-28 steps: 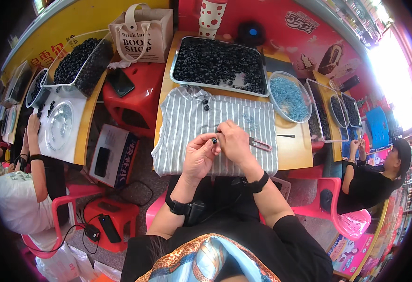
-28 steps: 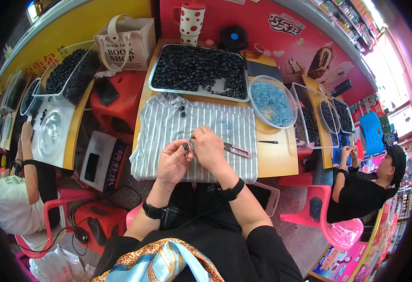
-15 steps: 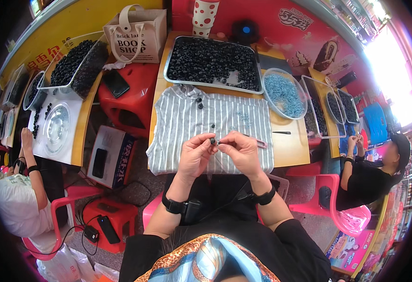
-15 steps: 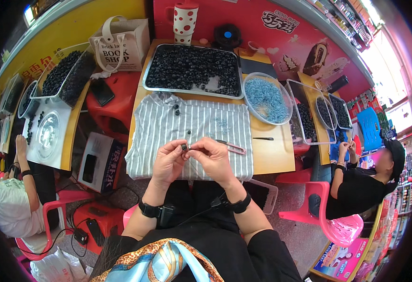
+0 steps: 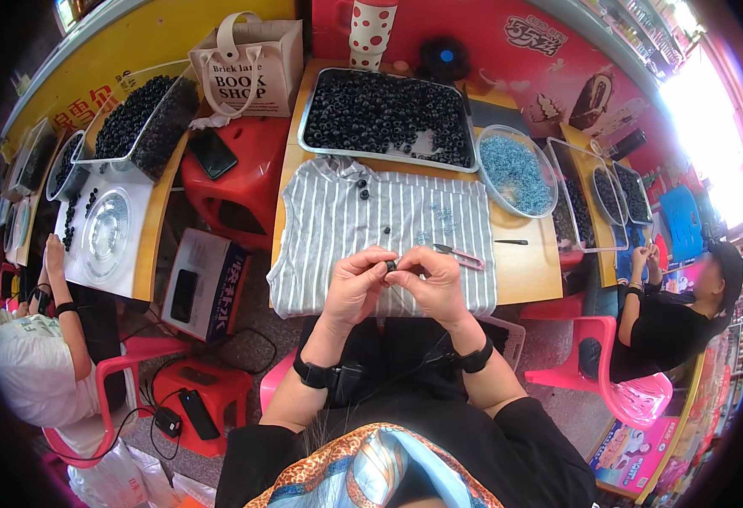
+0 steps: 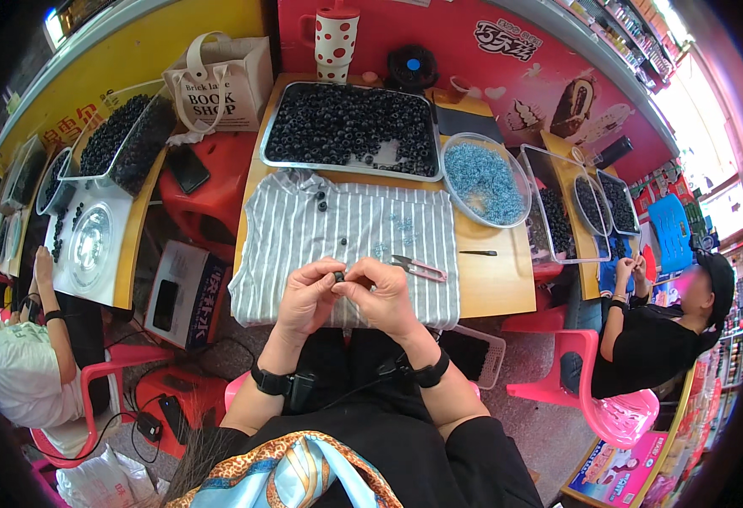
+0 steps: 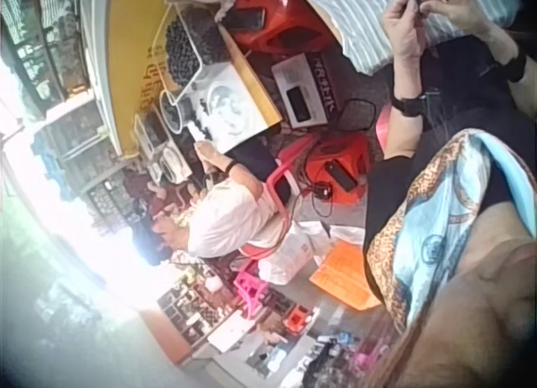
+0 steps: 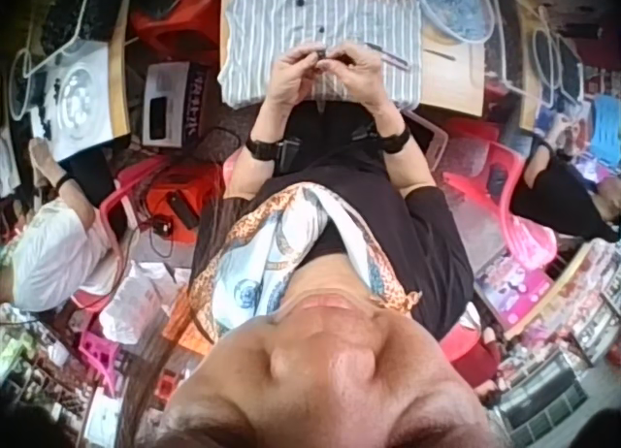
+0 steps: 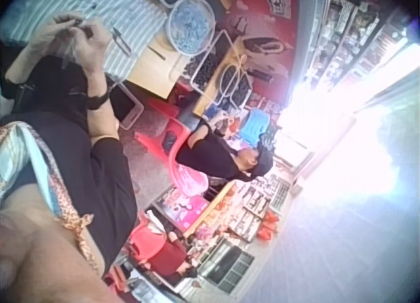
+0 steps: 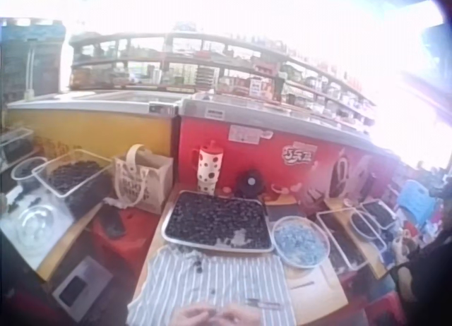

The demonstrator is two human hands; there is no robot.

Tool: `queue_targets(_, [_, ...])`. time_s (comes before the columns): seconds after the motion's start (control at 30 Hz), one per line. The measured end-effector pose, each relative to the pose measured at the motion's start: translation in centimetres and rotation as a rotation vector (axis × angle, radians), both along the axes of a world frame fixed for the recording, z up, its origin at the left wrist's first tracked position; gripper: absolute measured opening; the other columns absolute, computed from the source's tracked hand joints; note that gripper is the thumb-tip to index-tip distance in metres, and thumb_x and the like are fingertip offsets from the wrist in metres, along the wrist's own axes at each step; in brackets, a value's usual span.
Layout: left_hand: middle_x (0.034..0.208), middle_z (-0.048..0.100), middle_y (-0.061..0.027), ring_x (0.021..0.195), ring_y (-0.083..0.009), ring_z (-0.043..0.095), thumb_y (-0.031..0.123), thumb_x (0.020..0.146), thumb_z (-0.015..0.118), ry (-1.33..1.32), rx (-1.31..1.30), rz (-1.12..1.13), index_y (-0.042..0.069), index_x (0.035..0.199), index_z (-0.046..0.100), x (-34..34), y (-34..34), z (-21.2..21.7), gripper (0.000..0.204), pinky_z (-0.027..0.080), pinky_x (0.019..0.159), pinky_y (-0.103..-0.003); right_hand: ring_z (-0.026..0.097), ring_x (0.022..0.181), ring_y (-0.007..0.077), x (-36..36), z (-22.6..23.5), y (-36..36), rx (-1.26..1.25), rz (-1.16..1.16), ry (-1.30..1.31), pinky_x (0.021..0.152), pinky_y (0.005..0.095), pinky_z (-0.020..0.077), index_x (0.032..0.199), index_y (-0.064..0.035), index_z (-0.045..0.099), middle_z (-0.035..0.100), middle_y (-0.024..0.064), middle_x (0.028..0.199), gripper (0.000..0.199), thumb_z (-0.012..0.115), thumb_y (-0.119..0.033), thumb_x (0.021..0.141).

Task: The person picks up a black bead and a metal pin, inserts the pin into the bead, and uses a pair of snips to trim and bend the pin. The completed piece is then placed onto a striped cloth, and the process is repeated.

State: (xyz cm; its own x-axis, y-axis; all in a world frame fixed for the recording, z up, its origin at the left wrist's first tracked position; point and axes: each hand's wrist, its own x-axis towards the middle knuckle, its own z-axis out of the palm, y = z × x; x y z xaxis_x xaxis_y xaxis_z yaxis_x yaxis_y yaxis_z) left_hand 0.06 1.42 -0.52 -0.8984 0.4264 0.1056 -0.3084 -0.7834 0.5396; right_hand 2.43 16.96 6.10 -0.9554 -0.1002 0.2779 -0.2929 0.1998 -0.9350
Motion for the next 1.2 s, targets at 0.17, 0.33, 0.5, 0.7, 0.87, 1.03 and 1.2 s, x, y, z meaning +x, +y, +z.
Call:
queue_targets(0.17, [0.102, 0.062, -0.0034, 0.09, -0.0127, 0.062, 0.0, 0.092, 0.063, -0.09, 0.015, -0.038, 0.0, 0.125, 0.061, 0.3, -0.1, 0.7, 0.033, 0.052, 0.08, -0.026, 0.063, 0.076, 0.006, -0.2, 0.5, 0.6, -0.086, 0.052, -0.134, 0.065, 0.023, 0.0504, 0.099, -0.0001, 0.067, 0.068, 0.0044, 0.084, 0.022, 0.075, 0.002, 0.079])
queue_targets(0.33, [0.103, 0.063, -0.0048, 0.093, -0.0142, 0.064, 0.0, 0.092, 0.063, -0.106, 0.002, -0.042, 0.002, 0.137, 0.05, 0.4, -0.2, 1.4, 0.047, 0.055, 0.084, -0.028, 0.064, 0.078, 0.0074, -0.6, 0.6, 1.2, 0.0, 0.226, -0.126, 0.069, 0.0234, 0.0511, 0.117, -0.0011, 0.068, 0.07, 0.0062, 0.09, 0.036, 0.075, -0.002, 0.081])
queue_targets(0.5, [0.103, 0.064, -0.0056, 0.094, -0.0152, 0.065, -0.001, 0.091, 0.063, -0.068, 0.053, -0.044, 0.002, 0.138, 0.049, 0.3, -0.1, 0.9, 0.049, 0.055, 0.083, -0.028, 0.065, 0.08, 0.0111, -0.4, 0.2, 0.9, -0.019, 0.216, -0.05, 0.07, 0.0248, 0.0513, 0.117, -0.0009, 0.067, 0.071, 0.0099, 0.096, 0.034, 0.072, -0.002, 0.084])
queue_targets(0.7, [0.102, 0.064, -0.0063, 0.091, -0.0135, 0.064, -0.001, 0.091, 0.064, -0.078, 0.073, -0.025, 0.001, 0.122, 0.059, 0.3, -0.1, 0.6, 0.032, 0.054, 0.079, -0.026, 0.058, 0.065, 0.013, 0.5, -0.3, -0.4, 0.051, -0.066, 0.198, 0.058, 0.0255, 0.046, 0.095, -0.0001, 0.068, 0.061, 0.0064, 0.076, 0.019, 0.075, 0.003, 0.077])
queue_targets(0.87, [0.101, 0.064, -0.0064, 0.087, -0.0118, 0.063, -0.001, 0.091, 0.064, -0.077, 0.059, 0.0, 0.0, 0.107, 0.065, 0.2, 0.1, 0.4, 0.016, 0.052, 0.075, -0.025, 0.057, 0.064, 0.014, 1.0, -0.1, -1.2, 0.078, -0.13, 0.193, 0.056, 0.0249, 0.0454, 0.083, 0.0008, 0.062, 0.059, 0.0062, 0.075, 0.015, 0.075, 0.004, 0.078])
queue_targets(1.03, [0.103, 0.062, -0.0059, 0.087, -0.0115, 0.06, -0.001, 0.091, 0.064, -0.018, 0.041, 0.012, 0.0, 0.106, 0.068, 0.1, 0.1, 0.3, 0.015, 0.049, 0.075, -0.024, 0.056, 0.061, 0.0151, 1.1, 0.3, -1.0, 0.117, -0.114, 0.143, 0.055, 0.0263, 0.0442, 0.082, 0.0014, 0.061, 0.057, 0.0076, 0.074, 0.014, 0.074, 0.004, 0.078])
queue_targets(1.2, [0.104, 0.061, -0.0062, 0.089, -0.0117, 0.059, -0.001, 0.091, 0.064, 0.005, 0.03, 0.006, 0.0, 0.106, 0.068, 0.2, 0.0, 0.2, 0.017, 0.049, 0.076, -0.024, 0.054, 0.058, 0.0157, 0.8, 0.1, -0.6, 0.159, -0.063, 0.126, 0.053, 0.0283, 0.0418, 0.08, 0.0018, 0.06, 0.054, 0.0078, 0.071, 0.014, 0.074, 0.003, 0.079])
